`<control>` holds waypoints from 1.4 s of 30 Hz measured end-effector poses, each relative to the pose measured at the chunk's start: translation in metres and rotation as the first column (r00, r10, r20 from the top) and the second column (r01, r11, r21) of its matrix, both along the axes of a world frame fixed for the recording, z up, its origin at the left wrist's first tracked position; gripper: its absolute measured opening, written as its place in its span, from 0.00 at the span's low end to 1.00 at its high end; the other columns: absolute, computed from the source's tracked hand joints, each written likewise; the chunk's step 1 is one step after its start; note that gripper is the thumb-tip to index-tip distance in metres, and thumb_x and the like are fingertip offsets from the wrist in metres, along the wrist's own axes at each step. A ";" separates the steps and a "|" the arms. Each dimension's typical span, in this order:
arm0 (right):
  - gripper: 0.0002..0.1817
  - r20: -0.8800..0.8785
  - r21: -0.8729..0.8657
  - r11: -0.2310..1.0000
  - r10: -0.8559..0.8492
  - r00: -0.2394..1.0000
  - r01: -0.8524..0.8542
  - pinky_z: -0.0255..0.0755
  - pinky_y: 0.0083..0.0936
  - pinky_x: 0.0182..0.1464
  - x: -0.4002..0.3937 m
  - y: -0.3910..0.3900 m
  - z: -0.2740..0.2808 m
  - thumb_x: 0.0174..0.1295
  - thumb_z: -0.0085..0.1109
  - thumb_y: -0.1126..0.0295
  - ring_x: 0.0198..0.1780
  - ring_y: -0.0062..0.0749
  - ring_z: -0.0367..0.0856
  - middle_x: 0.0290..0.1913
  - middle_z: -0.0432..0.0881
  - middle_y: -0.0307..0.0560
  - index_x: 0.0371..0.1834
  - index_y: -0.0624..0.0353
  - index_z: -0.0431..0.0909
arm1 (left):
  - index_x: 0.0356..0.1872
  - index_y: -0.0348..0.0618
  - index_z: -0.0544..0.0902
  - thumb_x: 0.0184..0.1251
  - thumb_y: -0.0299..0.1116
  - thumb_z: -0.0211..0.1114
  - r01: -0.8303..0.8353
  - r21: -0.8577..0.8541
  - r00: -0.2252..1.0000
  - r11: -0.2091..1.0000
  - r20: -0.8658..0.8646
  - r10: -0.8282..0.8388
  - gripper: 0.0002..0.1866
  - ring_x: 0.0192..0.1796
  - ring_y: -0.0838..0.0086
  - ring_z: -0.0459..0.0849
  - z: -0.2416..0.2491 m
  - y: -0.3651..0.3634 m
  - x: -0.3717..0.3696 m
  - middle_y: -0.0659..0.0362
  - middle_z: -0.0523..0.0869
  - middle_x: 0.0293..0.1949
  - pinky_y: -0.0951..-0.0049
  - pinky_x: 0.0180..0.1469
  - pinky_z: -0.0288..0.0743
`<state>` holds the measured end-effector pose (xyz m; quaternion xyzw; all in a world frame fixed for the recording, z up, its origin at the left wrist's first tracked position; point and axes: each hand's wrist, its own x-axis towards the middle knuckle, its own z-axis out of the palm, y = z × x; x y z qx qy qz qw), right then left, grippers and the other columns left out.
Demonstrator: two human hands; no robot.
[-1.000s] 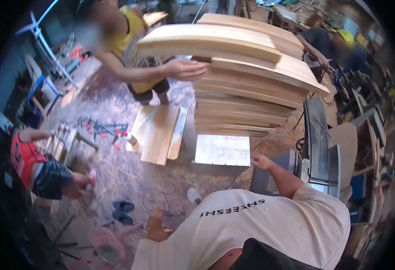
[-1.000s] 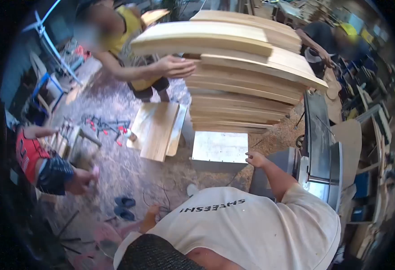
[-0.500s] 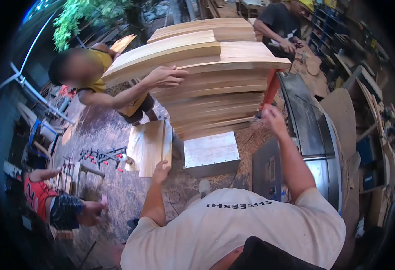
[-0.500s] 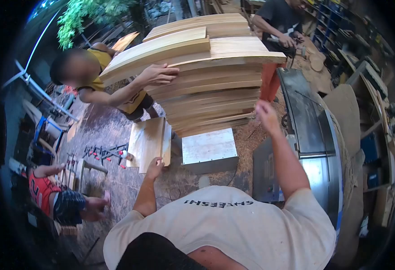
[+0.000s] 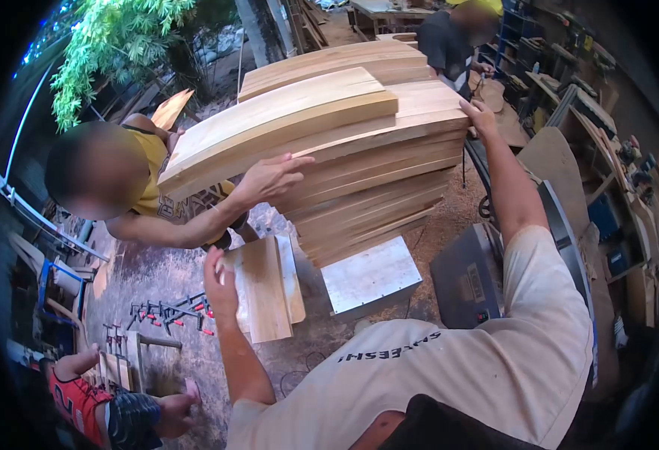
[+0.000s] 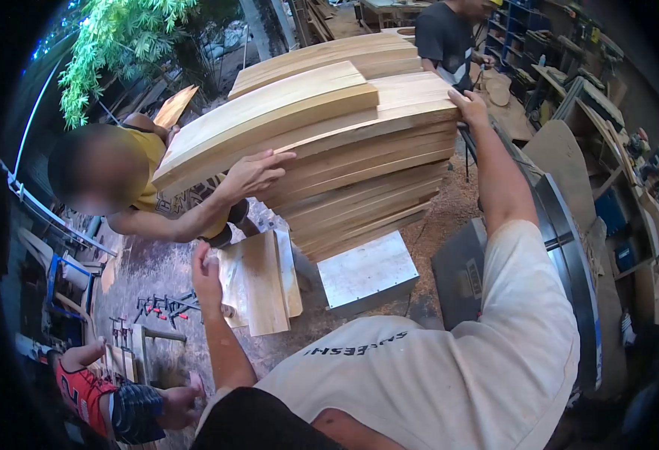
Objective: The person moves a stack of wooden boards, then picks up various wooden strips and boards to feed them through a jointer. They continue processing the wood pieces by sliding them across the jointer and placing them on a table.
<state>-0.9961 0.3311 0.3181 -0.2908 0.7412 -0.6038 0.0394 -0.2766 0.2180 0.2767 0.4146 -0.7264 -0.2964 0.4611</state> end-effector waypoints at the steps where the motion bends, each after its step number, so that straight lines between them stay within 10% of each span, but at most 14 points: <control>1: 0.50 -0.023 0.015 1.000 0.014 1.000 -0.014 0.68 0.33 0.62 -0.005 -0.008 -0.005 0.49 0.69 0.40 0.63 0.44 0.74 0.63 0.73 0.63 0.64 0.72 0.69 | 0.59 0.38 0.73 0.64 0.23 0.55 0.001 -0.043 0.999 0.999 -0.032 -0.002 0.21 0.68 0.63 0.70 0.019 -0.006 -0.004 0.51 0.70 0.67 0.64 0.67 0.65; 22: 0.39 -0.241 0.058 0.998 0.014 0.971 0.000 0.70 0.34 0.56 -0.030 -0.020 -0.029 0.59 0.61 0.40 0.52 0.47 0.79 0.49 0.79 0.65 0.51 0.73 0.74 | 0.55 0.40 0.78 0.65 0.31 0.61 0.066 -0.615 0.971 0.786 0.220 0.090 0.18 0.63 0.62 0.75 0.183 -0.043 -0.141 0.50 0.78 0.59 0.65 0.64 0.66; 30: 0.33 -0.286 -0.080 0.997 -0.031 0.958 0.008 0.69 0.34 0.56 -0.016 -0.024 -0.033 0.66 0.56 0.44 0.51 0.46 0.77 0.48 0.78 0.64 0.49 0.72 0.75 | 0.58 0.35 0.77 0.67 0.47 0.63 -0.320 -0.117 0.946 0.940 -0.091 0.311 0.27 0.56 0.63 0.80 0.124 -0.185 -0.091 0.48 0.82 0.53 0.67 0.58 0.72; 37: 0.32 -0.308 -0.107 0.993 -0.084 0.948 0.053 0.67 0.36 0.59 -0.015 -0.025 -0.044 0.67 0.53 0.45 0.55 0.52 0.75 0.52 0.77 0.66 0.53 0.68 0.73 | 0.53 0.36 0.82 0.69 0.56 0.57 -0.001 0.356 0.998 0.935 -0.055 0.022 0.29 0.43 0.76 0.79 0.127 -0.219 -0.080 0.62 0.83 0.45 0.73 0.45 0.74; 42: 0.26 -0.278 -0.206 0.972 -0.171 0.945 0.116 0.67 0.34 0.60 0.004 -0.029 -0.041 0.73 0.45 0.49 0.56 0.48 0.77 0.51 0.79 0.59 0.58 0.63 0.71 | 0.54 0.38 0.79 0.71 0.48 0.57 0.283 0.512 0.928 0.811 -0.359 -0.097 0.23 0.42 0.74 0.84 0.120 -0.219 -0.084 0.58 0.84 0.47 0.78 0.42 0.82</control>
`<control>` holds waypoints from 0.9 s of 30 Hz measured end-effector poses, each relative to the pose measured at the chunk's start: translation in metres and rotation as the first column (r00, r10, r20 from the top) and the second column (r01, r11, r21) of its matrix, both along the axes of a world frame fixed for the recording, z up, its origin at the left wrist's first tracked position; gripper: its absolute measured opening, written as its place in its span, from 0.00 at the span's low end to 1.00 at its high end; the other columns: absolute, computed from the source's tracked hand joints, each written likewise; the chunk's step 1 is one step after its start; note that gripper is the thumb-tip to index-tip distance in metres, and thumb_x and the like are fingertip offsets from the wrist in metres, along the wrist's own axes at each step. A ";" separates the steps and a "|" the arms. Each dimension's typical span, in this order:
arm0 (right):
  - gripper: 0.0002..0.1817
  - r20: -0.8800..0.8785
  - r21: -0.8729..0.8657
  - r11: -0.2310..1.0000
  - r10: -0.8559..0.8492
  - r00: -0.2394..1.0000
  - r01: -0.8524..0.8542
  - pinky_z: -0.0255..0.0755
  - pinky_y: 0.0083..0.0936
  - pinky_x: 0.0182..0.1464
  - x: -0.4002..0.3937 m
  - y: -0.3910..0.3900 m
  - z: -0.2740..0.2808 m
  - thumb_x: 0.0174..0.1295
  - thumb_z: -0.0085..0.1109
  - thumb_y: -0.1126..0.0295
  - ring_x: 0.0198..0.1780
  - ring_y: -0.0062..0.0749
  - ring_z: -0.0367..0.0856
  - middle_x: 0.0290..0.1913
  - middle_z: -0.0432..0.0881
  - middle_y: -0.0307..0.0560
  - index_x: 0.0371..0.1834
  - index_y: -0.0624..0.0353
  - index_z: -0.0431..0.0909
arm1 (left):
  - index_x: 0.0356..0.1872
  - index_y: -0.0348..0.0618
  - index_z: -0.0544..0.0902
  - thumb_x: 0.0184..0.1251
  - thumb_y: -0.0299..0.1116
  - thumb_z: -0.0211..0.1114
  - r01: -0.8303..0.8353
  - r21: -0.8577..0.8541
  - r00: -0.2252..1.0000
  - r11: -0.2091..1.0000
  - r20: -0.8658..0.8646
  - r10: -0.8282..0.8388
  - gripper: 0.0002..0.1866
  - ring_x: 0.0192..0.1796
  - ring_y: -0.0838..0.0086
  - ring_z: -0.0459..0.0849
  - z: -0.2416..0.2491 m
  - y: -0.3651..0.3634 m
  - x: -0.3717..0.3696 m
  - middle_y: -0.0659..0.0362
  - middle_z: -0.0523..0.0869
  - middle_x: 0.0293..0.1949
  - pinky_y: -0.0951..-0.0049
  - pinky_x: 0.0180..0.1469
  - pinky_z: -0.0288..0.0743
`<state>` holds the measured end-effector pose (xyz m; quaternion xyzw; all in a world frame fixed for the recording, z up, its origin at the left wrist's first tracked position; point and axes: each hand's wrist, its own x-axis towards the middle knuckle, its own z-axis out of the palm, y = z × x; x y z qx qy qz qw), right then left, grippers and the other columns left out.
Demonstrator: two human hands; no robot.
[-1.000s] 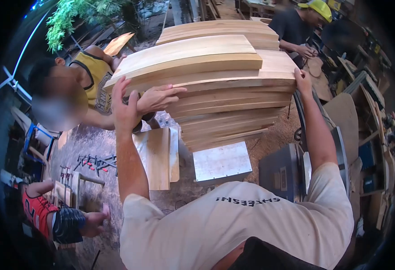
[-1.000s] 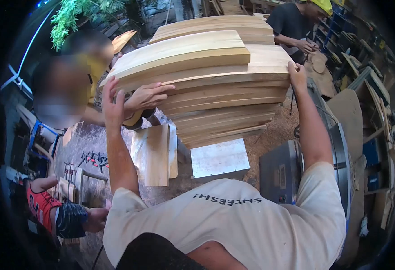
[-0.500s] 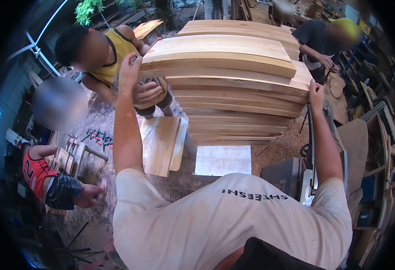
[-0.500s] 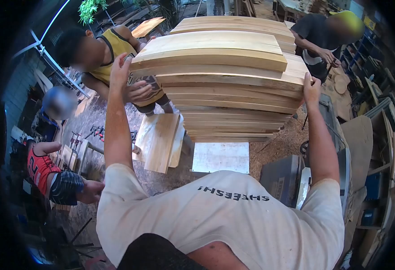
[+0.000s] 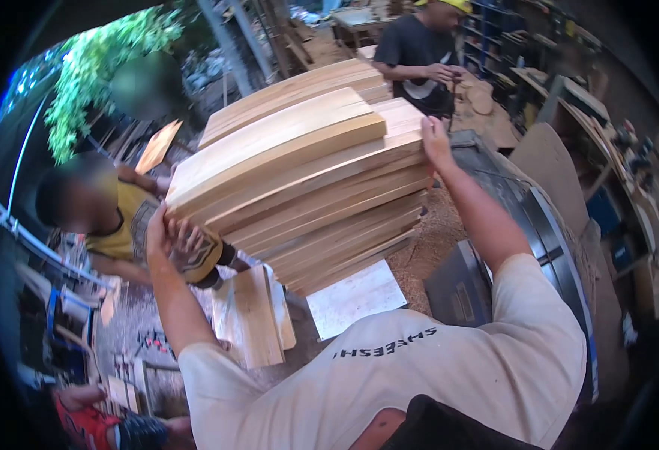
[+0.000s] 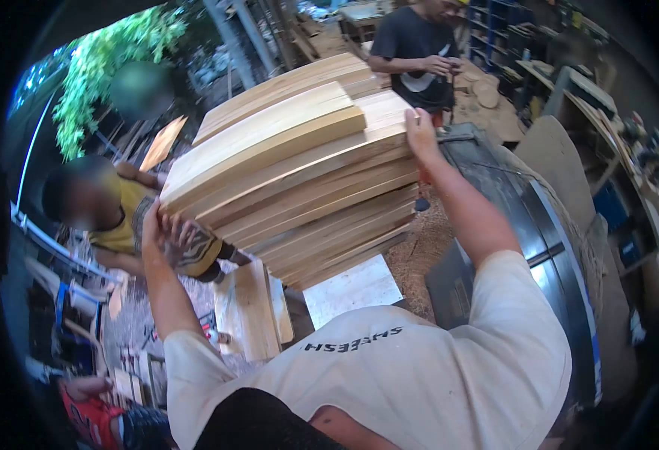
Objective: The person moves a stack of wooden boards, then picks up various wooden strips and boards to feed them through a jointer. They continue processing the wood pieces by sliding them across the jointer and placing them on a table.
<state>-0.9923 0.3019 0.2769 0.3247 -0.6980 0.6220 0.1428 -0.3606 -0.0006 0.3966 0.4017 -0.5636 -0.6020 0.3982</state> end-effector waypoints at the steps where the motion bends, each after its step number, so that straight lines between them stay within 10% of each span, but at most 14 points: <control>1: 0.28 0.035 -0.022 0.999 0.039 0.999 -0.038 0.66 0.35 0.61 -0.001 0.000 0.000 0.72 0.45 0.49 0.58 0.53 0.75 0.52 0.78 0.64 0.59 0.66 0.70 | 0.54 0.39 0.79 0.72 0.47 0.57 -0.014 0.012 1.000 1.000 0.014 0.014 0.22 0.42 0.74 0.84 0.001 0.001 0.001 0.57 0.84 0.46 0.80 0.40 0.82; 13: 0.24 0.071 -0.118 0.992 0.052 0.996 -0.043 0.66 0.40 0.60 0.011 0.000 0.003 0.75 0.39 0.54 0.57 0.57 0.74 0.52 0.77 0.67 0.54 0.67 0.71 | 0.52 0.40 0.76 0.65 0.54 0.59 -0.194 0.102 0.971 0.976 0.158 0.176 0.27 0.21 0.76 0.74 0.039 0.099 -0.096 0.58 0.79 0.32 0.79 0.23 0.78; 15: 0.25 0.085 -0.134 0.990 0.057 0.995 -0.045 0.66 0.40 0.60 0.012 0.000 0.003 0.76 0.38 0.53 0.57 0.58 0.74 0.52 0.77 0.67 0.54 0.67 0.71 | 0.45 0.38 0.80 0.69 0.47 0.56 -0.158 -0.044 0.960 0.986 0.227 0.164 0.20 0.33 0.74 0.78 0.015 0.056 -0.087 0.58 0.81 0.36 0.66 0.35 0.78; 19: 0.30 0.207 -0.079 0.993 0.101 0.973 -0.087 0.62 0.34 0.62 0.024 0.010 0.017 0.77 0.28 0.50 0.60 0.50 0.72 0.56 0.75 0.63 0.57 0.67 0.70 | 0.51 0.31 0.81 0.69 0.44 0.57 -0.079 -0.288 0.972 0.955 0.193 0.138 0.23 0.49 0.73 0.77 -0.007 0.028 -0.091 0.54 0.83 0.47 0.73 0.56 0.66; 27: 0.34 0.279 -0.026 0.971 0.237 0.931 -0.239 0.59 0.29 0.65 0.024 0.025 0.023 0.76 0.28 0.46 0.62 0.40 0.69 0.60 0.73 0.58 0.64 0.68 0.66 | 0.53 0.32 0.80 0.69 0.46 0.56 -0.082 -0.351 0.946 0.933 0.266 0.183 0.25 0.50 0.72 0.76 -0.002 0.041 -0.104 0.54 0.82 0.49 0.72 0.56 0.67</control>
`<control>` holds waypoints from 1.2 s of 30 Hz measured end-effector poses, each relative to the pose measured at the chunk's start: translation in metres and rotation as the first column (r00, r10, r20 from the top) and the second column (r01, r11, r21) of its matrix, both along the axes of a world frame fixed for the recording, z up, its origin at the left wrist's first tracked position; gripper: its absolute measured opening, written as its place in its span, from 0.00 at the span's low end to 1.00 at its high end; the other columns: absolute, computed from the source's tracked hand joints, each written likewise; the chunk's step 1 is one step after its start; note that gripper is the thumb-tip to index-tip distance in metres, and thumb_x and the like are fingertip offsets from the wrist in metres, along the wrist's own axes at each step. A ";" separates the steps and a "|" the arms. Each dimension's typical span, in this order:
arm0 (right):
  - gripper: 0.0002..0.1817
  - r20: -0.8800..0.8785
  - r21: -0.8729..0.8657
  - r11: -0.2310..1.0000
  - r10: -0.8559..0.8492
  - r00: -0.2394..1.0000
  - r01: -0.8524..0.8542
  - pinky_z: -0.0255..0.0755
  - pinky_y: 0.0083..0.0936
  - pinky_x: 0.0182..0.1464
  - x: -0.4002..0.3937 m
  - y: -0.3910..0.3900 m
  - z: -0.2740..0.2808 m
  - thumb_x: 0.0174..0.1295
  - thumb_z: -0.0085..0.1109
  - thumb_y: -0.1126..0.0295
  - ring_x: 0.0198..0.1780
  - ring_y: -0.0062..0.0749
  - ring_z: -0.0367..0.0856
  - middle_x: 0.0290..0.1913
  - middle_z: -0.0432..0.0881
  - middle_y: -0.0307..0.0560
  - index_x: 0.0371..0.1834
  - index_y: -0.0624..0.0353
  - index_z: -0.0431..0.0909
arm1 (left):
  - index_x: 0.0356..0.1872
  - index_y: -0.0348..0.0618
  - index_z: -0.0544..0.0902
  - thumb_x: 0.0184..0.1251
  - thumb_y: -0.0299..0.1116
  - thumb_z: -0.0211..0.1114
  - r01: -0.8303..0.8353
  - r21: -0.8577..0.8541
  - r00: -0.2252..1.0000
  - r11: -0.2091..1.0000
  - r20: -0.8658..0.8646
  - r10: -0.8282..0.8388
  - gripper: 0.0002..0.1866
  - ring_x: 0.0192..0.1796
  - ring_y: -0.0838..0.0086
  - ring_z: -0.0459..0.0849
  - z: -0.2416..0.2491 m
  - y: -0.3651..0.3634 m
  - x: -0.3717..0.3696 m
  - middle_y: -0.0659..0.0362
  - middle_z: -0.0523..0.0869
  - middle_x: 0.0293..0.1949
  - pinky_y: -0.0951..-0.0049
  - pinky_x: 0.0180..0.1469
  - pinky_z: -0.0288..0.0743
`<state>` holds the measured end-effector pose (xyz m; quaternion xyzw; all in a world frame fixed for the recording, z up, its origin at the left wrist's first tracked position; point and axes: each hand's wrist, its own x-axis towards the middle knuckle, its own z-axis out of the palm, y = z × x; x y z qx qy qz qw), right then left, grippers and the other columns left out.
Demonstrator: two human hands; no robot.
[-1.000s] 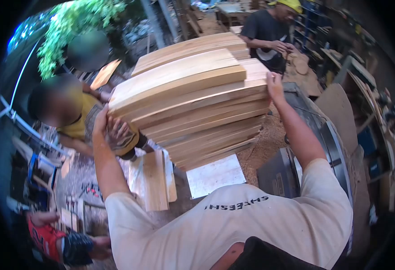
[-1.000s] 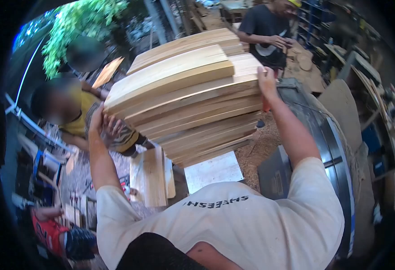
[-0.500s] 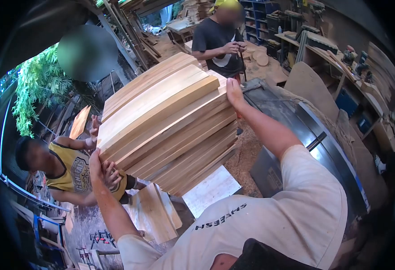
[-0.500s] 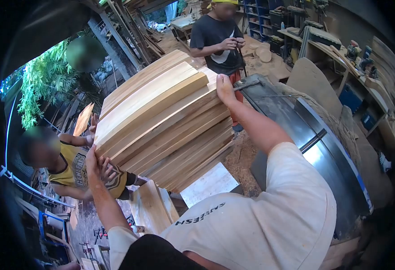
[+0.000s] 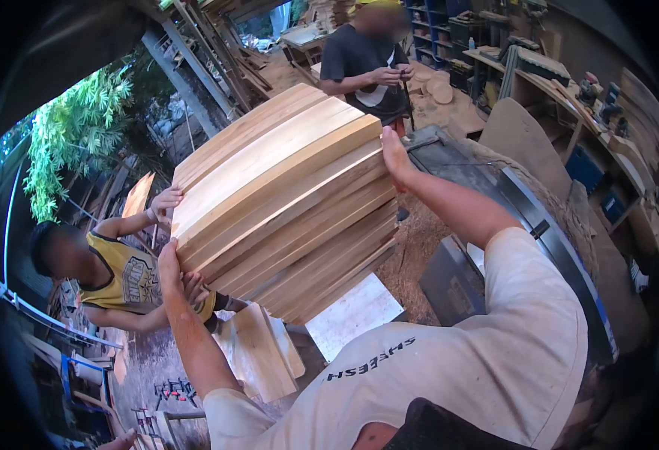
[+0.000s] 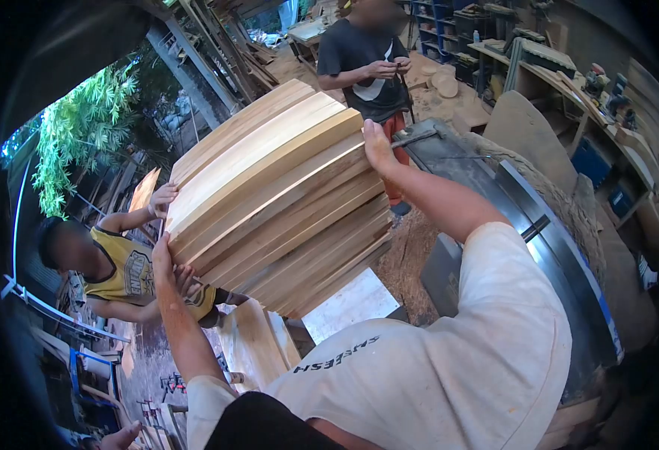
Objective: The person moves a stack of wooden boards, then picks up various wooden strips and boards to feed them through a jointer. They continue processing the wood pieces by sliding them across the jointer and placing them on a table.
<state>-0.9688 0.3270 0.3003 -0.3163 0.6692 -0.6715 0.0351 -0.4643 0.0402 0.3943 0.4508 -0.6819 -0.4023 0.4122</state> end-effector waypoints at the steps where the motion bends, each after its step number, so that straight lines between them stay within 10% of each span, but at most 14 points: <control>1: 0.34 -0.003 -0.003 1.000 -0.009 1.000 0.009 0.59 0.29 0.65 -0.004 -0.003 -0.003 0.76 0.28 0.46 0.62 0.40 0.69 0.60 0.73 0.58 0.64 0.68 0.66 | 0.55 0.33 0.79 0.69 0.48 0.57 0.008 0.013 1.000 1.000 0.026 -0.008 0.27 0.51 0.72 0.76 -0.002 -0.003 -0.001 0.55 0.81 0.50 0.72 0.56 0.67; 26: 0.27 -0.188 0.022 0.998 0.065 0.980 -0.062 0.63 0.33 0.61 -0.014 0.010 -0.003 0.77 0.31 0.51 0.57 0.51 0.71 0.55 0.74 0.62 0.55 0.67 0.68 | 0.48 0.34 0.82 0.69 0.47 0.57 -0.120 0.046 0.989 0.992 -0.077 0.123 0.23 0.44 0.70 0.77 -0.007 0.017 -0.021 0.55 0.82 0.41 0.68 0.51 0.68; 29: 0.26 -0.140 0.082 0.991 0.115 0.983 -0.104 0.65 0.33 0.60 -0.022 0.014 0.007 0.76 0.38 0.52 0.56 0.45 0.73 0.56 0.75 0.59 0.61 0.66 0.67 | 0.49 0.30 0.81 0.70 0.48 0.54 -0.078 -0.139 0.991 0.987 -0.117 0.061 0.26 0.44 0.70 0.78 -0.026 0.000 -0.017 0.53 0.83 0.41 0.68 0.52 0.68; 32: 0.27 -0.008 -0.212 0.974 0.081 0.997 -0.080 0.71 0.26 0.52 -0.018 0.017 0.023 0.72 0.51 0.56 0.51 0.25 0.76 0.49 0.79 0.45 0.69 0.60 0.66 | 0.54 0.31 0.80 0.70 0.51 0.55 -0.081 -0.205 0.992 0.975 -0.110 0.059 0.28 0.47 0.71 0.78 -0.044 -0.027 -0.013 0.54 0.82 0.47 0.70 0.52 0.69; 36: 0.29 -0.138 -0.090 0.967 0.226 0.964 -0.239 0.70 0.24 0.56 -0.031 0.010 0.042 0.71 0.51 0.50 0.52 0.29 0.79 0.54 0.81 0.49 0.64 0.64 0.71 | 0.56 0.30 0.78 0.72 0.53 0.52 -0.102 -0.207 0.991 0.973 -0.102 0.082 0.30 0.48 0.71 0.79 -0.035 -0.006 -0.016 0.53 0.82 0.48 0.71 0.54 0.69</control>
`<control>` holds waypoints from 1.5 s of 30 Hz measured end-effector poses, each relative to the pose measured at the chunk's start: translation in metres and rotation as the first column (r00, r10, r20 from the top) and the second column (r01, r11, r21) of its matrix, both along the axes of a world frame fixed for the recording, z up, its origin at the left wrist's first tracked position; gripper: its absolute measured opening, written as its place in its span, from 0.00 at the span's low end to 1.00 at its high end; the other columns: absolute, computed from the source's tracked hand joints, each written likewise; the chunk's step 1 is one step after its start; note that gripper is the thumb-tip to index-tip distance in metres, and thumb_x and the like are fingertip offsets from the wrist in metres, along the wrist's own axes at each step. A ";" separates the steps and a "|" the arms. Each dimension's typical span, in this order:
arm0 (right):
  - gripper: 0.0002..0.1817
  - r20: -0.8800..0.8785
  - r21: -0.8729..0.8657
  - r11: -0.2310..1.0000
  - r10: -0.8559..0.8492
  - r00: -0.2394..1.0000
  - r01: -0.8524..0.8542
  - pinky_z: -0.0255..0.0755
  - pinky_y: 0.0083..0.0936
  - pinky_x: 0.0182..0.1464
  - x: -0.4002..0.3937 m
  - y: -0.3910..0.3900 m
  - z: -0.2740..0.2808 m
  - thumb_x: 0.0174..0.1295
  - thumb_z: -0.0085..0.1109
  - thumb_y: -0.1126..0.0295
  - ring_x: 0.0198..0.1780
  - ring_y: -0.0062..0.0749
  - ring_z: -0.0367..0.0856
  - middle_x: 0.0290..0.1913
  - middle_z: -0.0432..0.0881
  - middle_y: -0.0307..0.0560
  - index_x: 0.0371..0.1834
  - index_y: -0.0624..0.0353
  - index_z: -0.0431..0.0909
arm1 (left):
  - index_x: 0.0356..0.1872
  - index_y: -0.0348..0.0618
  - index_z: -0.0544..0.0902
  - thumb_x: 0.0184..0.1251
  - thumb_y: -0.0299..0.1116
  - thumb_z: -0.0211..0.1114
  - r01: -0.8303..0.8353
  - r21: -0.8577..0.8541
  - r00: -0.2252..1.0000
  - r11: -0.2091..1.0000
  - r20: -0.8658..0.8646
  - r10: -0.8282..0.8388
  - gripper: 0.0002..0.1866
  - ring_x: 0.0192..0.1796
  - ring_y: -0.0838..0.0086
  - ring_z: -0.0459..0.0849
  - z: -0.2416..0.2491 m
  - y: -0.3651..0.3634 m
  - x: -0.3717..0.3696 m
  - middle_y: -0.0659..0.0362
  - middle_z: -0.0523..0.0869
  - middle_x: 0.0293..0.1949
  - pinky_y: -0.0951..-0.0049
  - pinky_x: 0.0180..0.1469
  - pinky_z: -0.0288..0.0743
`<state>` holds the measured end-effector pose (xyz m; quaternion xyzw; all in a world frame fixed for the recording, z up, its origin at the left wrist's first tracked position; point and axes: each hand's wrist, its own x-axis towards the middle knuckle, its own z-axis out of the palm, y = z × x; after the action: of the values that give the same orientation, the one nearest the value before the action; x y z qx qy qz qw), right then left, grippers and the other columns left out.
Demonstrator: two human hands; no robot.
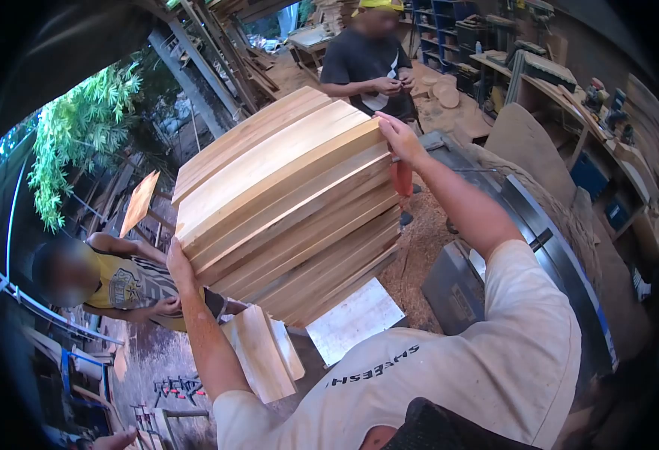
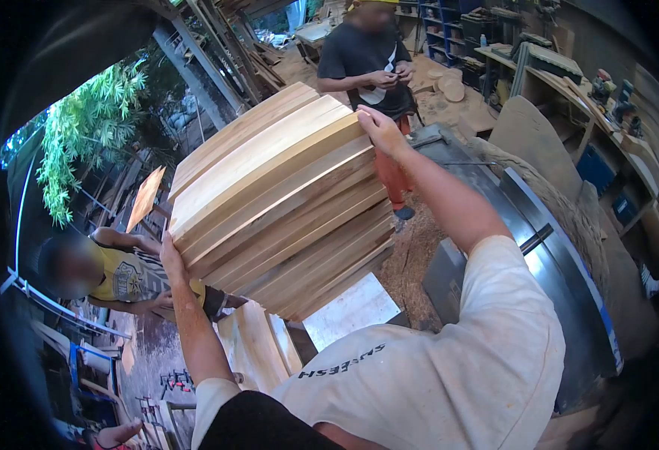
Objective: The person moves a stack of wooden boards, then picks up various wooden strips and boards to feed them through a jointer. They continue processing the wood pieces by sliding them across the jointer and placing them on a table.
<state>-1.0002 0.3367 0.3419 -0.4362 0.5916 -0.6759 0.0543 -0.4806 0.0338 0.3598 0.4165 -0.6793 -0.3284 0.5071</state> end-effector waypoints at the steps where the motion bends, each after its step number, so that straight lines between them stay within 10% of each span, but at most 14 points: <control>1: 0.29 -0.001 0.004 1.000 0.009 1.000 -0.009 0.70 0.24 0.56 0.001 -0.003 0.000 0.71 0.51 0.50 0.52 0.29 0.79 0.54 0.81 0.49 0.64 0.64 0.71 | 0.56 0.30 0.78 0.73 0.53 0.51 0.039 0.030 0.999 0.999 -0.023 -0.039 0.31 0.48 0.70 0.79 0.001 0.004 -0.002 0.53 0.82 0.48 0.71 0.54 0.69; 12: 0.29 -0.115 0.002 0.997 -0.082 0.990 0.083 0.66 0.27 0.62 0.012 -0.008 0.003 0.72 0.49 0.50 0.59 0.35 0.76 0.57 0.80 0.55 0.64 0.65 0.71 | 0.52 0.32 0.80 0.75 0.51 0.50 0.033 0.144 0.975 0.989 -0.221 -0.001 0.28 0.46 0.71 0.79 0.014 0.029 -0.015 0.55 0.83 0.44 0.70 0.53 0.69; 45: 0.26 -0.181 -0.106 0.991 -0.101 0.978 0.083 0.66 0.29 0.60 0.012 -0.017 -0.006 0.73 0.46 0.50 0.55 0.36 0.76 0.51 0.79 0.54 0.61 0.63 0.69 | 0.49 0.31 0.80 0.76 0.49 0.47 -0.011 -0.042 0.994 0.999 -0.106 0.006 0.27 0.45 0.69 0.79 0.013 0.029 -0.010 0.52 0.84 0.43 0.68 0.53 0.69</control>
<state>-0.9885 0.3196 0.3355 -0.4717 0.5798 -0.6621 -0.0541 -0.4909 0.0625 0.3723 0.3904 -0.6565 -0.3334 0.5527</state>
